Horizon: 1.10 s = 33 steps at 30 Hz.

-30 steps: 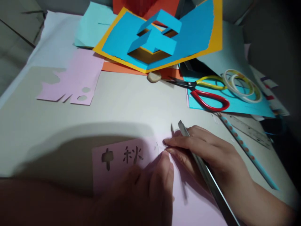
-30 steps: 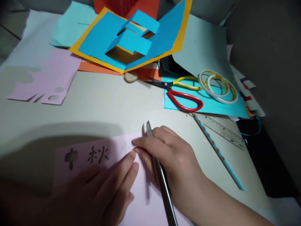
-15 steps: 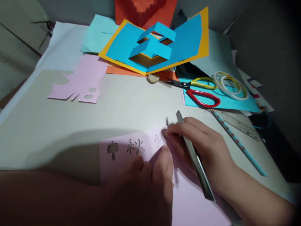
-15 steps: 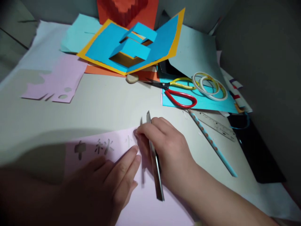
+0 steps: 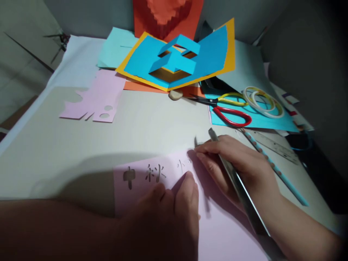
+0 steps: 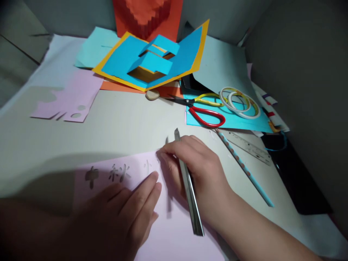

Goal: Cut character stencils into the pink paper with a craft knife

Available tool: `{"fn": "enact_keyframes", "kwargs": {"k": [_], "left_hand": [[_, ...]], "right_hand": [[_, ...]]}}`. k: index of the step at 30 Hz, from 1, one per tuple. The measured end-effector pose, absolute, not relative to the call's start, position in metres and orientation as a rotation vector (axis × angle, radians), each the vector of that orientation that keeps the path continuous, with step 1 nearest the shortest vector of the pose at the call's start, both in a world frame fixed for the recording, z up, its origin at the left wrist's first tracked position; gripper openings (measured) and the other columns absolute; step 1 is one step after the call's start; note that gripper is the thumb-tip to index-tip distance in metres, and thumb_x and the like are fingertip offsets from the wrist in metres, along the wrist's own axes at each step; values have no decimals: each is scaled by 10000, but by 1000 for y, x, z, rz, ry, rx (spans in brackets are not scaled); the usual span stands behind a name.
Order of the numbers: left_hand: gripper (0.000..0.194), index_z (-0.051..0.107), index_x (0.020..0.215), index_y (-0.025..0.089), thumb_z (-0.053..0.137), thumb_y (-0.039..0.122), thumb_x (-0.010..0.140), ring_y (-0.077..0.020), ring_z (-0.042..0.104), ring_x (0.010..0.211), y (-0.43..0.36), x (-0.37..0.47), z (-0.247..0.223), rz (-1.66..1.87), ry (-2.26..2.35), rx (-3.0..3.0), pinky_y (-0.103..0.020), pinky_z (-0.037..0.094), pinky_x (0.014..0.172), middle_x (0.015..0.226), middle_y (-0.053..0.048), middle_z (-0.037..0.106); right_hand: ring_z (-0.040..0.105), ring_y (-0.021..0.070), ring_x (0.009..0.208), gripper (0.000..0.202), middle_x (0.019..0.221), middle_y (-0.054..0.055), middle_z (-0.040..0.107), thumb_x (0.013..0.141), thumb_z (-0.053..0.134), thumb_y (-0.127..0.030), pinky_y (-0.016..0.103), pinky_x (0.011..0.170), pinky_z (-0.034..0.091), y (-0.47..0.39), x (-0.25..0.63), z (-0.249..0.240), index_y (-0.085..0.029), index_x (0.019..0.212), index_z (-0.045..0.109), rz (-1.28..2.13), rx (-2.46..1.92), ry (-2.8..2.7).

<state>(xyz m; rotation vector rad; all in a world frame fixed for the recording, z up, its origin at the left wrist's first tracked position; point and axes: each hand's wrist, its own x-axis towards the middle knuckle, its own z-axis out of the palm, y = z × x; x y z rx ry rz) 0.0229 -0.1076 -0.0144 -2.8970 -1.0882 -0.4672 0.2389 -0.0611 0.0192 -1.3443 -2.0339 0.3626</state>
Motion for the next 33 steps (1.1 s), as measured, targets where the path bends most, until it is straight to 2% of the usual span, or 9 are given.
{"fn": "enact_keyframes", "kwargs": {"k": [3,6,11,13,18,23,26,29,33], "left_hand": [[303,646,1258,198,552,252,975,-192,740,775,-102,25,-14,-449,-926,-2867,-349,553,667,1205,-57,753],[248,685,1121,126,551,188,921,-187,739,757,-95,31,-6,-499,-786,-2805,-350,538,628,1238,-127,730],[255,682,1028,109,529,78,827,-170,702,621,-89,38,5,-560,-791,-2745,-337,492,547,1091,-100,782],[258,666,1084,90,511,84,878,-167,700,645,-91,37,4,-551,-769,-2768,-333,484,572,1108,-116,775],[222,642,1133,70,530,84,941,-198,722,795,-99,32,-3,-565,-784,-2820,-351,479,635,1154,-141,756],[221,676,1114,91,502,103,978,-174,717,741,-100,32,-4,-562,-717,-2851,-339,469,567,1169,-114,757],[238,659,1141,76,480,97,986,-182,730,758,-99,31,-2,-532,-681,-2887,-349,478,576,1198,-121,746],[276,662,1153,90,453,82,974,-184,733,782,-99,29,-1,-503,-682,-2896,-349,485,613,1220,-106,740],[302,692,1111,119,437,73,954,-179,727,783,-99,26,3,-547,-655,-2888,-338,474,613,1210,-88,746]], "right_hand": [[637,243,915,232,991,76,726,915,592,-89,411,819,488,-63,245,17,-222,1086,674,289,-1390,-2046],[605,267,1022,394,1119,65,717,882,594,-47,432,875,472,-66,250,14,-243,1221,631,315,-1420,-2120],[654,236,964,295,1074,66,713,945,571,-121,388,824,520,-71,249,15,-245,1207,629,388,-1470,-2038],[660,230,906,224,1026,66,722,979,543,-157,391,772,518,-72,248,17,-255,1157,638,407,-1490,-2018],[585,239,776,259,847,40,658,888,586,-136,389,653,470,-74,244,20,-257,1115,613,379,-1455,-2164],[553,204,712,214,823,46,606,883,557,-127,347,594,448,-74,243,18,-210,1076,599,321,-1467,-2105],[605,177,696,210,823,31,659,903,540,-93,318,587,473,-72,244,21,-220,1055,613,447,-1496,-2002],[685,168,718,142,816,18,722,948,567,-164,280,574,522,-68,248,31,-235,992,682,623,-1528,-1897],[764,171,769,145,906,21,799,900,687,-215,221,583,610,-63,258,47,-251,1015,767,1006,-1446,-1861]]}}
